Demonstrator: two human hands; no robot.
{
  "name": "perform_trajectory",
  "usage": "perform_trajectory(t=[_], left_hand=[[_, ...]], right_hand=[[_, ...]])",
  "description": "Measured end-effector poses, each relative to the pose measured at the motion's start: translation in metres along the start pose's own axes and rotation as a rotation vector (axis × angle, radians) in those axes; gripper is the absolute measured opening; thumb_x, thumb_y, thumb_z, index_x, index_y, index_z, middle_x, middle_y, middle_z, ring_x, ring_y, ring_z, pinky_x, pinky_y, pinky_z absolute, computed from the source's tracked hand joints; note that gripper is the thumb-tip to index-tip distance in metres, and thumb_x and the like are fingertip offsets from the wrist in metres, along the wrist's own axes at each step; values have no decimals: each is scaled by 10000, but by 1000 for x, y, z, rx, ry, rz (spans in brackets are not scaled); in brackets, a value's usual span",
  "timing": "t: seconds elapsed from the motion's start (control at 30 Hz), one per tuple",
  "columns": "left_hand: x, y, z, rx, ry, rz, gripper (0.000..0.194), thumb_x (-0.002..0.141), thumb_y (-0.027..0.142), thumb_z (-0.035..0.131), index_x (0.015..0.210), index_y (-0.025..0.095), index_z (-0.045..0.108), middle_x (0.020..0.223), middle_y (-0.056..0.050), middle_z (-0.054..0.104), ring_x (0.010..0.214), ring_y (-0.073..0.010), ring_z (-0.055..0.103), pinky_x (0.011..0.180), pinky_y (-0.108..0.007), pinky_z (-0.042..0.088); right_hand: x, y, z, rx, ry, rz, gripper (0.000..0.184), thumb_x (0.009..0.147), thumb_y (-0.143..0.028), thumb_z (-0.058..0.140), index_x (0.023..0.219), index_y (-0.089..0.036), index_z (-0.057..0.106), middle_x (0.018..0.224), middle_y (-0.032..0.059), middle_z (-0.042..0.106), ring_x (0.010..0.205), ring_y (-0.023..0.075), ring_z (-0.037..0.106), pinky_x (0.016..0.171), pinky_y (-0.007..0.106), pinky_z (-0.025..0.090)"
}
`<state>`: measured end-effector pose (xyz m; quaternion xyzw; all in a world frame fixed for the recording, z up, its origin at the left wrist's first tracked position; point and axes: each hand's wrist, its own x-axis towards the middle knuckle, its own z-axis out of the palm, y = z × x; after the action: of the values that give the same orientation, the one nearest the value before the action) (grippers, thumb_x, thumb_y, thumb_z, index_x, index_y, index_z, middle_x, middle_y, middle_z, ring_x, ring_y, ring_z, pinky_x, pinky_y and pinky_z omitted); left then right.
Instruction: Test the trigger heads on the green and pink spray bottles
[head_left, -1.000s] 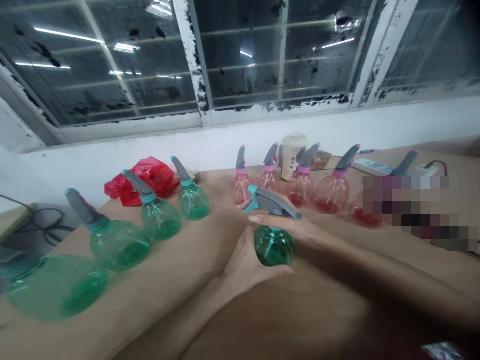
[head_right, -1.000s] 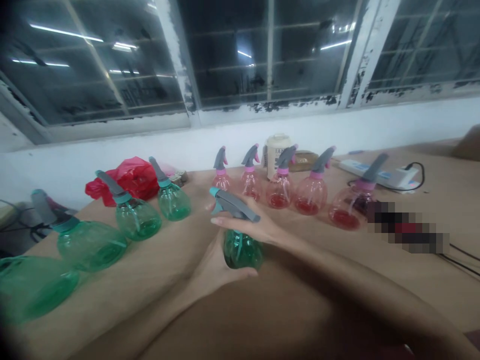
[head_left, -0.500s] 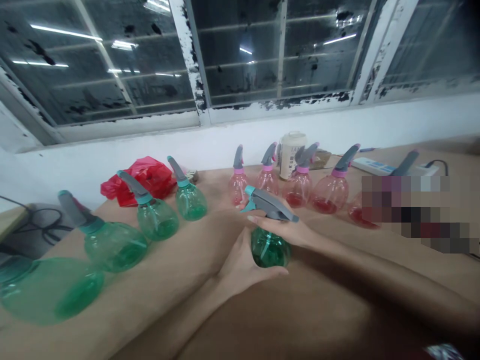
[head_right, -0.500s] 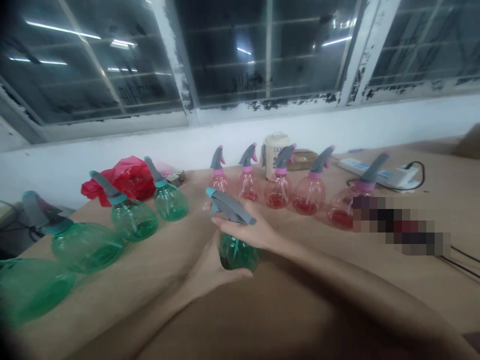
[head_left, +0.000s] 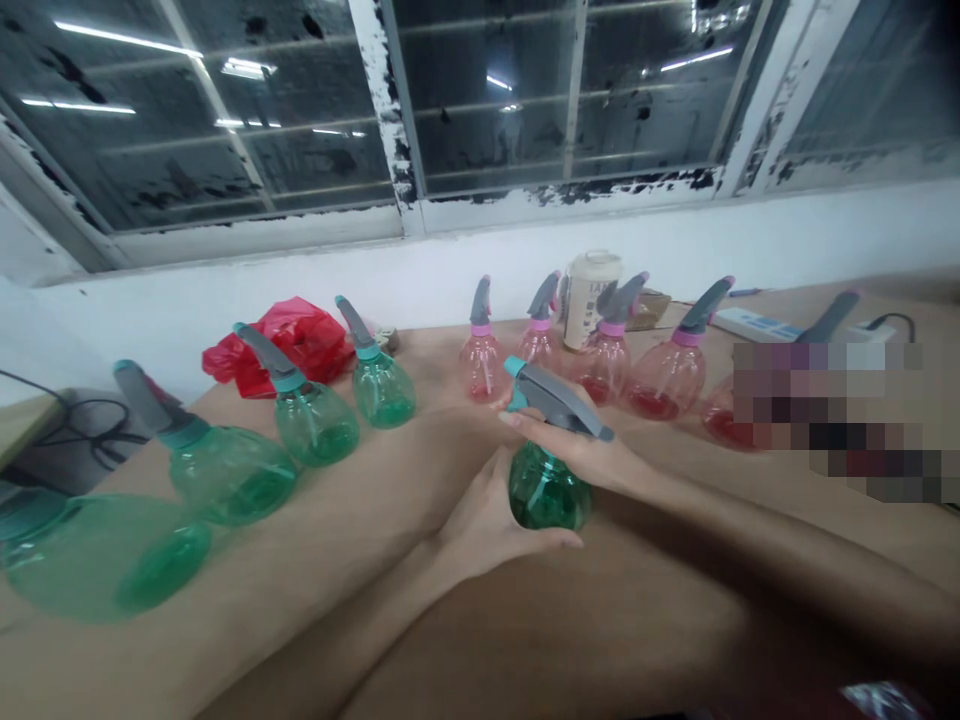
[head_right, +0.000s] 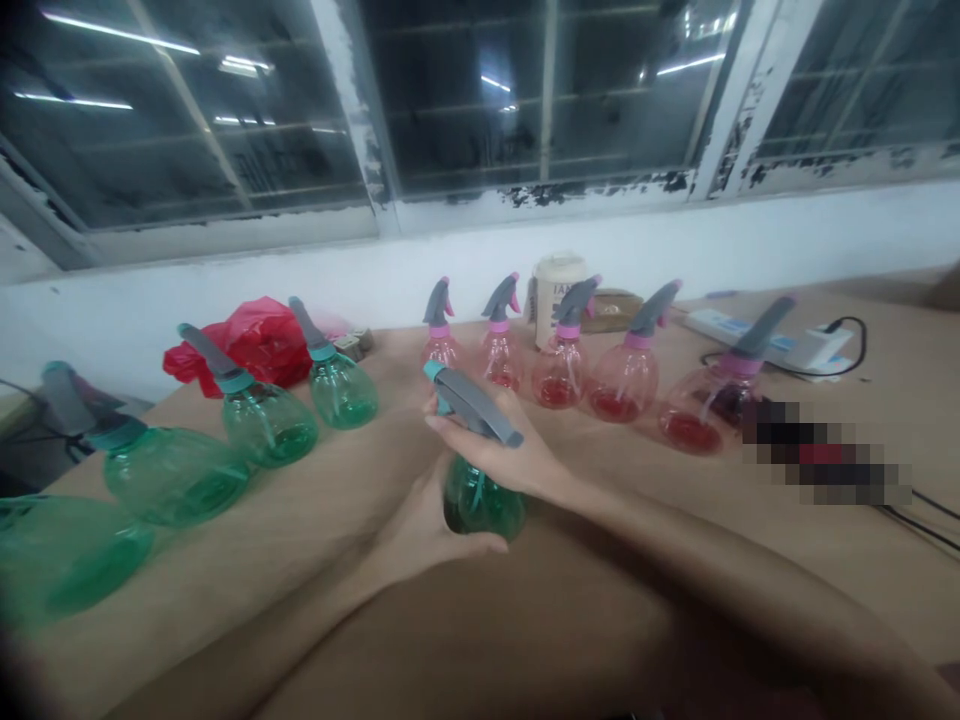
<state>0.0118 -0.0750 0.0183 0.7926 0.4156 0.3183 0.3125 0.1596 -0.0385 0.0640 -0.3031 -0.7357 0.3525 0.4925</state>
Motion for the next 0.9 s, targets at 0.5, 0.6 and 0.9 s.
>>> perform_trajectory(t=[0.5,0.6,0.9], left_hand=[[0,-4,-1,10,-7,-44,930,575,536,780,1336,232,340,1293,-133,485,1236,-376,431,997,-563,372],[0,-3,-1,1,-15,-38,943,586,530,777,1355,234,318,1321,-136,464,1262,-377,403,1013,-569,354],[0,-4,-1,3,-17,-57,935,563,543,784,1324,213,353,1273,-146,496,1226,-378,435,991,-552,376]], right_hand=[[-3,8,1,26,62,-12,187,709,-137,538,854,-229,613,679,-42,565,626,138,531,646,282,456],[-4,7,1,-6,84,-13,167,694,-143,540,824,-228,602,633,-59,525,565,118,468,570,256,419],[-6,7,2,-61,122,-24,133,701,-186,513,604,-227,432,573,-54,361,525,117,342,486,253,304]])
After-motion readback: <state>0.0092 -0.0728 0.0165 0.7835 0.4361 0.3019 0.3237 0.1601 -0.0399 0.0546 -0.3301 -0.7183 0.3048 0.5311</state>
